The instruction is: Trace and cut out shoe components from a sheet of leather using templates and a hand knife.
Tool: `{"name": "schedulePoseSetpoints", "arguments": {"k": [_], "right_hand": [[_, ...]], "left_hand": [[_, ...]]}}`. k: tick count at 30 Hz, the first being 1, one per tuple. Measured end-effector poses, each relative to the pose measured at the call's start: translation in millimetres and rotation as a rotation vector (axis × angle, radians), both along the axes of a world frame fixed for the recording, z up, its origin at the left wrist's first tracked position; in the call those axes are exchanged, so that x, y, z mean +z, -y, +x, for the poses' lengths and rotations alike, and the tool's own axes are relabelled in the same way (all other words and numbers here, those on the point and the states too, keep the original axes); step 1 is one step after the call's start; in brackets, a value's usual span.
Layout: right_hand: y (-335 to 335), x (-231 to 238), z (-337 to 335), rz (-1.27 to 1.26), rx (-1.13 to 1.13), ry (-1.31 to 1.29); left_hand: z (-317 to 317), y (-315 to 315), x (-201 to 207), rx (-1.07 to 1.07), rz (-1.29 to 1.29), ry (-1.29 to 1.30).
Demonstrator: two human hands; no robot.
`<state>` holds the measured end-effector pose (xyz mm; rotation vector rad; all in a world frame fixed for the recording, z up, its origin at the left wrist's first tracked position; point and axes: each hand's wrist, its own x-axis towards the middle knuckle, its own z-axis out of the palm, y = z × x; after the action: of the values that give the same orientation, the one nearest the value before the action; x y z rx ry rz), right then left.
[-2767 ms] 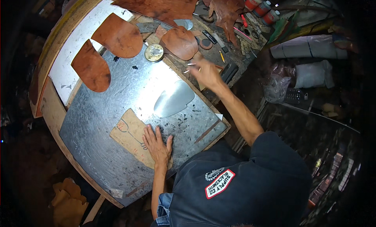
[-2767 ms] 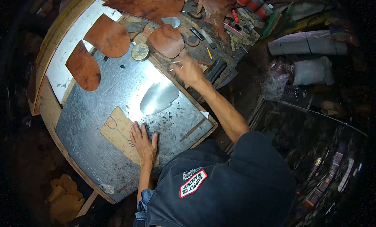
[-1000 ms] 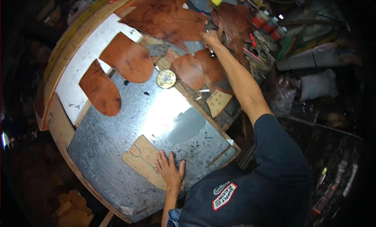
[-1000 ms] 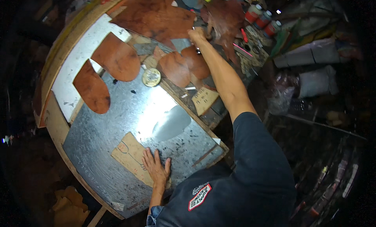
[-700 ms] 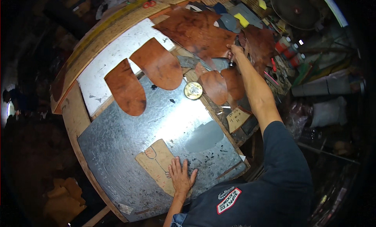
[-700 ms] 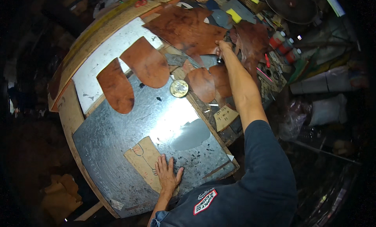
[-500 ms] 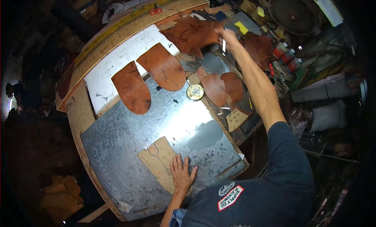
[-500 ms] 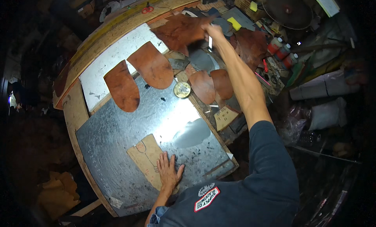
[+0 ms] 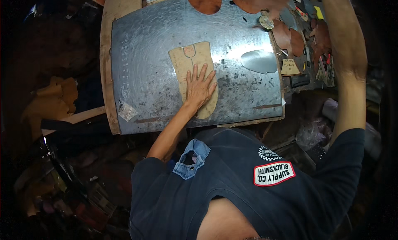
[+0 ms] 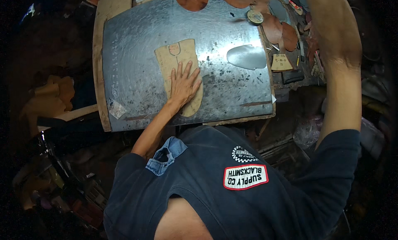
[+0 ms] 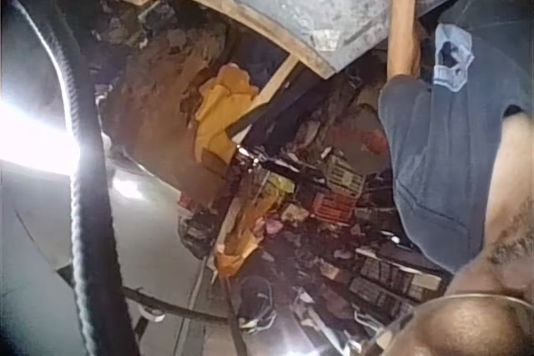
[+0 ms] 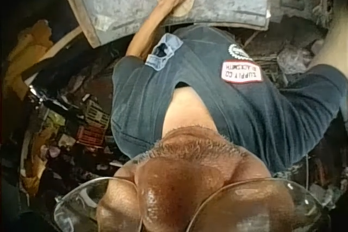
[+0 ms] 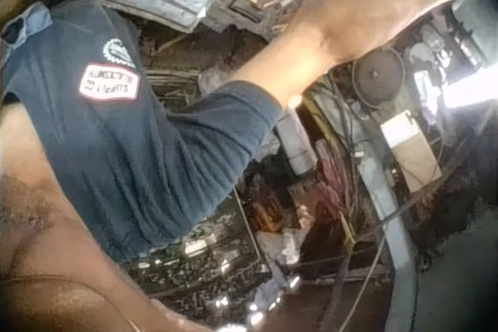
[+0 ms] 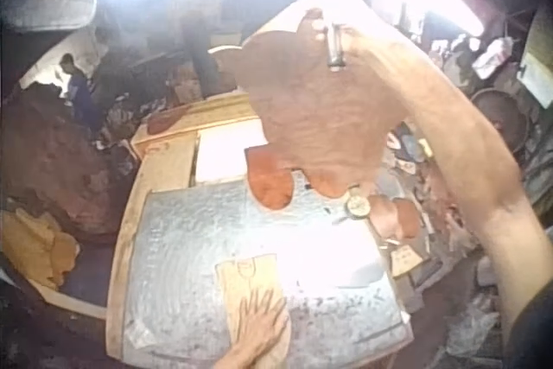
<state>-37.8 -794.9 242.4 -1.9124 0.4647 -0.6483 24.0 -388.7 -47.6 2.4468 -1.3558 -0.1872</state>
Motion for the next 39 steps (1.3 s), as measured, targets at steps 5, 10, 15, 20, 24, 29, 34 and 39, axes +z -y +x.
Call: {"name": "schedulePoseSetpoints", "arguments": {"k": [5,10,15,20,24,29,34,39], "right_hand": [[-49,13,12,0.035,0.034,0.047],[-114,25,120,0.193,0.23,0.192],[-202,-46,165,0.493,0.438,0.223],[-297,-167,56,0.653,-0.038,-0.071],[-337,-206,-9,0.705,-0.3,-0.166],[-370,-232,-62,0.859,-0.431,-0.164],[-407,-234,-93,0.766,-0.148,-0.684],[-388,-228,-109,0.353,-0.29,-0.672]], "left_hand": [[2,-17,4,0.028,0.04,0.017],[-12,-10,-13,-0.303,-0.149,-0.05],[7,-52,-20,-0.192,-0.038,0.1],[48,-95,-2,-0.156,0.15,-0.119],[80,-148,-2,-0.106,0.006,0.039],[114,-185,-10,0.024,0.116,0.214],[119,-186,-4,0.085,0.081,0.158],[88,-179,10,0.158,-0.05,0.086]]}}
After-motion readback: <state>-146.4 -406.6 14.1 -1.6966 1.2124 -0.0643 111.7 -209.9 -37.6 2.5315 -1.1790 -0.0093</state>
